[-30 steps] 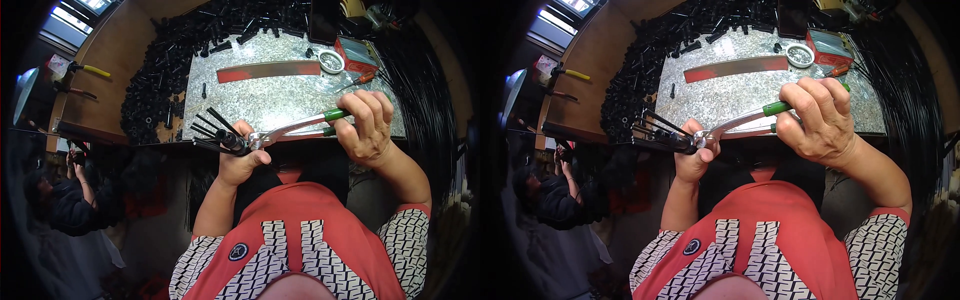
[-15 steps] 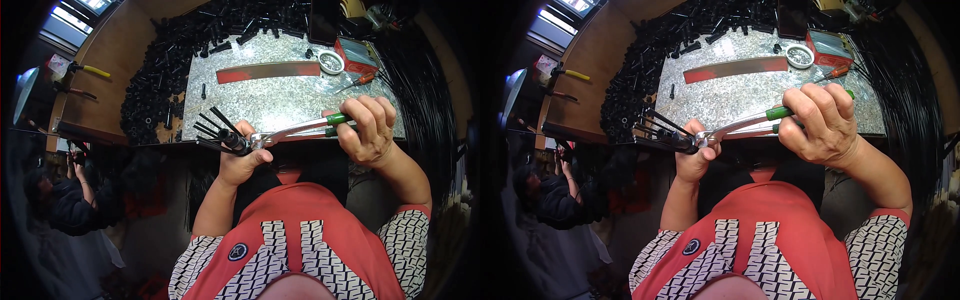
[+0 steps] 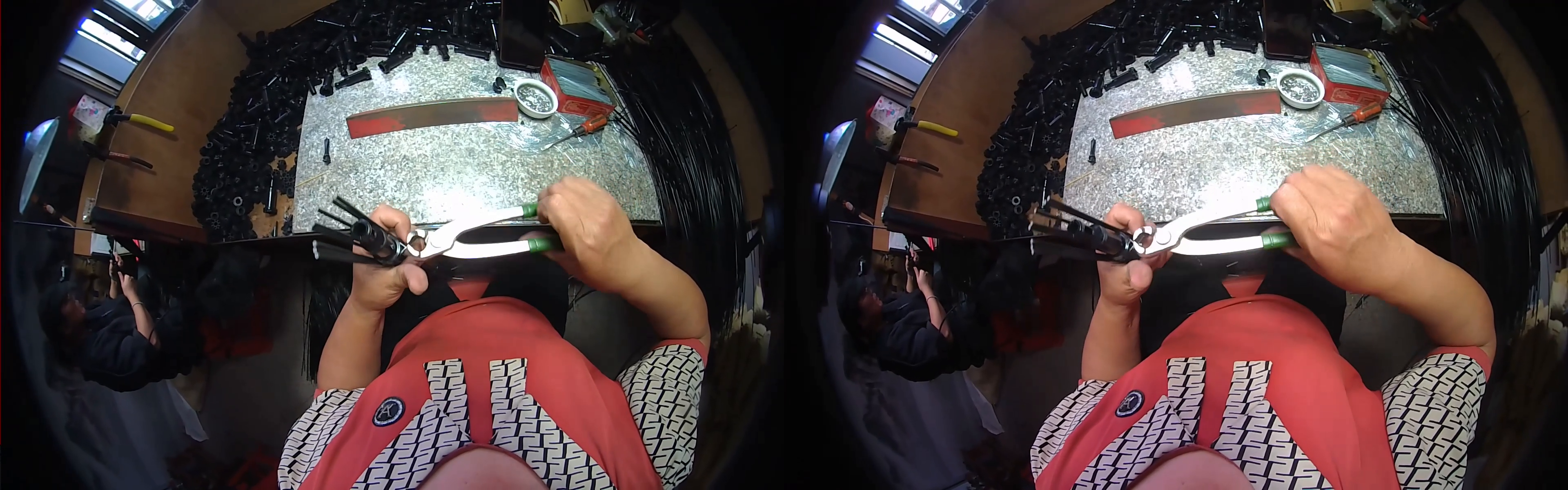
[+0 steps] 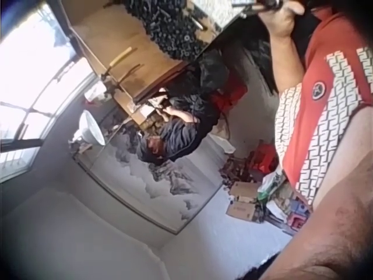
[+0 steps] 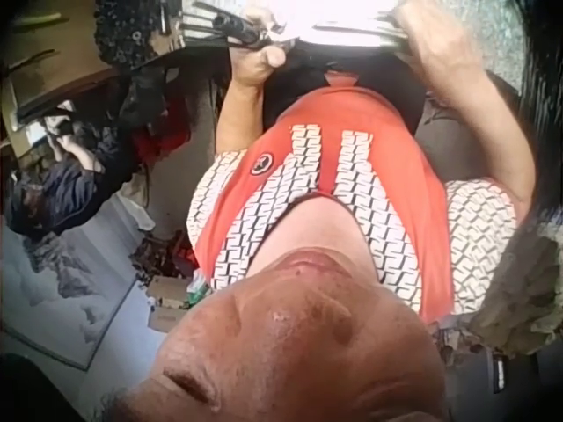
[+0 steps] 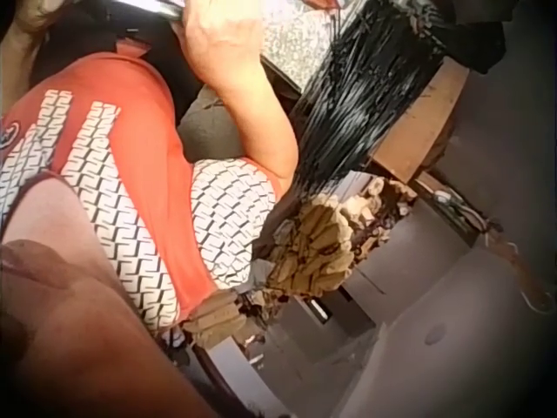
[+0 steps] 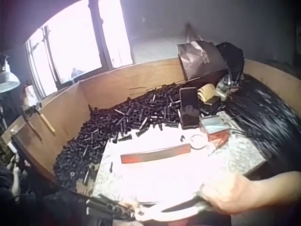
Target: Assembling wire spokes into a central plastic hub to create a circular industrial component.
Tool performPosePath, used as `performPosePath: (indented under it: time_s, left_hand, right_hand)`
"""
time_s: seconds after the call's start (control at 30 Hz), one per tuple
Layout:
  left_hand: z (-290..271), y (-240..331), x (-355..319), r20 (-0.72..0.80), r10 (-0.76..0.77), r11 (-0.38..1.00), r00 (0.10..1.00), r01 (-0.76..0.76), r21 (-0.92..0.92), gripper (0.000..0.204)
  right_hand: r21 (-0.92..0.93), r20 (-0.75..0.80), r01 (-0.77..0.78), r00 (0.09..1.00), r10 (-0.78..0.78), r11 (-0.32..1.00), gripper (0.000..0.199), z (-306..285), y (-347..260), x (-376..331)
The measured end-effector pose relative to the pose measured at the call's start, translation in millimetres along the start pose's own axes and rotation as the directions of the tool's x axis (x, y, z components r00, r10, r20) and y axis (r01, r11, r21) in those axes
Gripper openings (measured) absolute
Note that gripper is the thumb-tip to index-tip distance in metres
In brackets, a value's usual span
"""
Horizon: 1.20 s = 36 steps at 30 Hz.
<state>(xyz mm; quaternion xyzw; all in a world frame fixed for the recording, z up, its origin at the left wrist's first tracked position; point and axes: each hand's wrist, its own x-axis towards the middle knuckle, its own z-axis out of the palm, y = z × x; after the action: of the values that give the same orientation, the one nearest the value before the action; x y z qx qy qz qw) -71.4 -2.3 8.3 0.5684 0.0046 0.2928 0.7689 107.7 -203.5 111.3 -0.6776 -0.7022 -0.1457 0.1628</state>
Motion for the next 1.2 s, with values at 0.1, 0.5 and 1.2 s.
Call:
performPosePath:
  time_s: [0.1, 0.5, 1.2]
  left_hand:
    - [3.5, 5.1, -3.3, 0.048, -0.041, 0.998, 0.998, 0.043, -0.044, 0.071]
    - [-0.7, 11.1, 3.9, 0.156, 0.02, 0.995, 0.988, -0.036, 0.097, 0.061]
    - [-12.2, 11.1, 16.9, 0.081, -0.103, 0.985, 0.991, 0.09, 0.148, 0.074]
  right_hand:
    - [0.397, 0.307, -0.275, 0.939, 0.155, 0.876, 0.025, -1.3, -3.2, -8.1]
    - [0.569, 0.819, -0.78, 0.566, -0.095, 0.261, 0.046, -6.3, -8.7, -5.8]
    - [0.256, 0.017, -0.087, 0.996, 0.085, 0.963, 0.041, 20.9, -1.8, -12.8]
